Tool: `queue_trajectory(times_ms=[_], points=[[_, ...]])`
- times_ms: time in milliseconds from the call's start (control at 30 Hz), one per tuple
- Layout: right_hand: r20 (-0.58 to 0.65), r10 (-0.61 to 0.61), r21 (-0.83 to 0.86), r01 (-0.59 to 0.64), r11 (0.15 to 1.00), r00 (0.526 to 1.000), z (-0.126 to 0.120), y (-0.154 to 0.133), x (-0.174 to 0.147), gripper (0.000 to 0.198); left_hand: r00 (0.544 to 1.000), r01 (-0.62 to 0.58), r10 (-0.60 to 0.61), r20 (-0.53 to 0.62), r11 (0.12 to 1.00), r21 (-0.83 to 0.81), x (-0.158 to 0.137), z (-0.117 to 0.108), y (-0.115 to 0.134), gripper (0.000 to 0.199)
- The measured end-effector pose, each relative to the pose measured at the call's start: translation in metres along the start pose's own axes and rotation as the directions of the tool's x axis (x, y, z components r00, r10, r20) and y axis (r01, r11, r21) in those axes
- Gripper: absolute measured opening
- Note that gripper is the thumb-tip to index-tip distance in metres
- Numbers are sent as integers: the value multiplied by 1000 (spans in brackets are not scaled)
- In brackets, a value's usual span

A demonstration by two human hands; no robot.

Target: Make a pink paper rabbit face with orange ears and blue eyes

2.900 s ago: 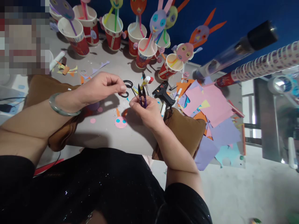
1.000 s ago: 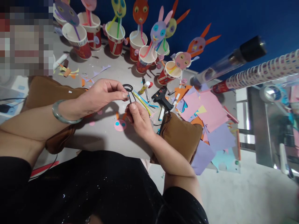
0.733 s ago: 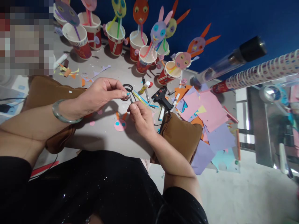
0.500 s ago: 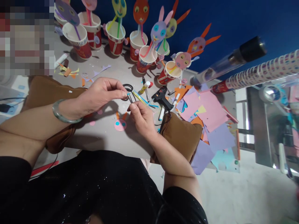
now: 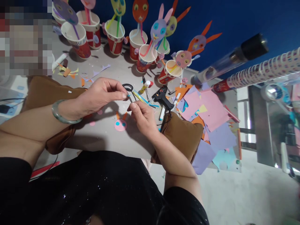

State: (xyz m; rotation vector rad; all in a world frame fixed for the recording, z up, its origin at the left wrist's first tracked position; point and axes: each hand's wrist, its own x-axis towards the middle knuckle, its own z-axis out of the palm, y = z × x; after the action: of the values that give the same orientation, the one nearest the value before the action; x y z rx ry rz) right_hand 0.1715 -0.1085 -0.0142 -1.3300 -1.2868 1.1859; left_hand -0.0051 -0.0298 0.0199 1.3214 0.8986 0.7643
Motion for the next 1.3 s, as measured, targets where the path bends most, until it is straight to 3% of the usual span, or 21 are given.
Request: queue_trajectory(times_ms=[467, 733, 1300], points=[[8, 17, 13, -17, 1000, 1000, 1, -2, 0, 53, 1000, 28, -28, -1, 1000, 14, 0, 0, 1, 7], [-89, 40, 124, -29, 992, 995, 1, 7, 3, 57, 999, 53, -53, -1, 998, 28, -2, 1, 2, 8], [-4, -1, 33, 1, 999, 1000, 0, 3, 0, 53, 1000, -15, 15, 1, 1000, 18, 0, -1, -6, 8]])
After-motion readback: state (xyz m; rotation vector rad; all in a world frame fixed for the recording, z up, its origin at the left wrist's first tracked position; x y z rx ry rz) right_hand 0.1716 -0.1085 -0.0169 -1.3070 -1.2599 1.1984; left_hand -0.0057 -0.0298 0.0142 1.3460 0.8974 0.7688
